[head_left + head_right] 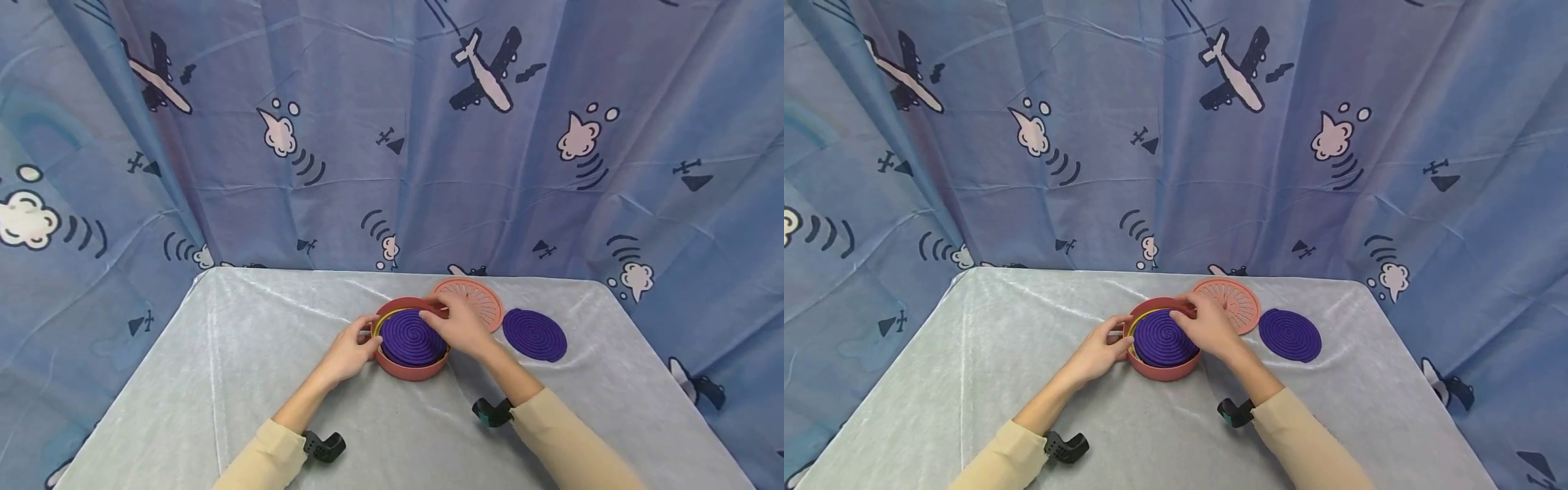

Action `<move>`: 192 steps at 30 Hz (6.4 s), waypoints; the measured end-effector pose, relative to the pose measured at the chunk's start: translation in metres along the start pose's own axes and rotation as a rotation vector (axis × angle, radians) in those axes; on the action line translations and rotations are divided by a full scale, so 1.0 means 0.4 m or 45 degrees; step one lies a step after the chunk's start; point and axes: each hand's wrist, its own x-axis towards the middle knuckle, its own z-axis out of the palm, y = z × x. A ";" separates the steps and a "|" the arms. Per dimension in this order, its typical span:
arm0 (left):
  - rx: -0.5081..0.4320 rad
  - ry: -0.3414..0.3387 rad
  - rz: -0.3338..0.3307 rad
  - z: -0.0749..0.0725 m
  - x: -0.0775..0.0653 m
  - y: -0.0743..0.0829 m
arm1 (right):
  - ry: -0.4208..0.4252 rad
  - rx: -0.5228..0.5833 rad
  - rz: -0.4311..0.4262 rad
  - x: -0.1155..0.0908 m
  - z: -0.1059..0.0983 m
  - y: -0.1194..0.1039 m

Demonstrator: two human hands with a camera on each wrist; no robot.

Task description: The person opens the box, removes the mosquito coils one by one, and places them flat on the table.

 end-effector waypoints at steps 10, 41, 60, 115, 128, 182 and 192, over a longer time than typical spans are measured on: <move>0.049 0.004 -0.017 -0.002 0.001 0.001 | -0.077 -0.046 0.001 0.036 0.045 0.002; 0.048 -0.008 -0.013 -0.003 -0.004 0.000 | -0.188 -0.028 0.017 0.063 0.083 0.001; 0.026 0.004 -0.006 0.001 -0.003 0.001 | -0.109 0.304 0.060 0.072 0.050 0.028; 0.002 0.004 -0.008 -0.002 0.000 -0.003 | -0.229 0.500 0.224 0.038 -0.093 0.001; -0.001 0.007 -0.009 -0.002 -0.001 -0.011 | -0.250 0.568 0.153 -0.024 -0.145 0.038; 0.016 0.001 -0.013 -0.001 -0.003 0.006 | 0.391 0.398 0.527 -0.272 -0.460 0.450; 0.001 -0.008 -0.015 0.000 -0.006 0.005 | 0.417 0.221 0.669 -0.307 -0.466 0.522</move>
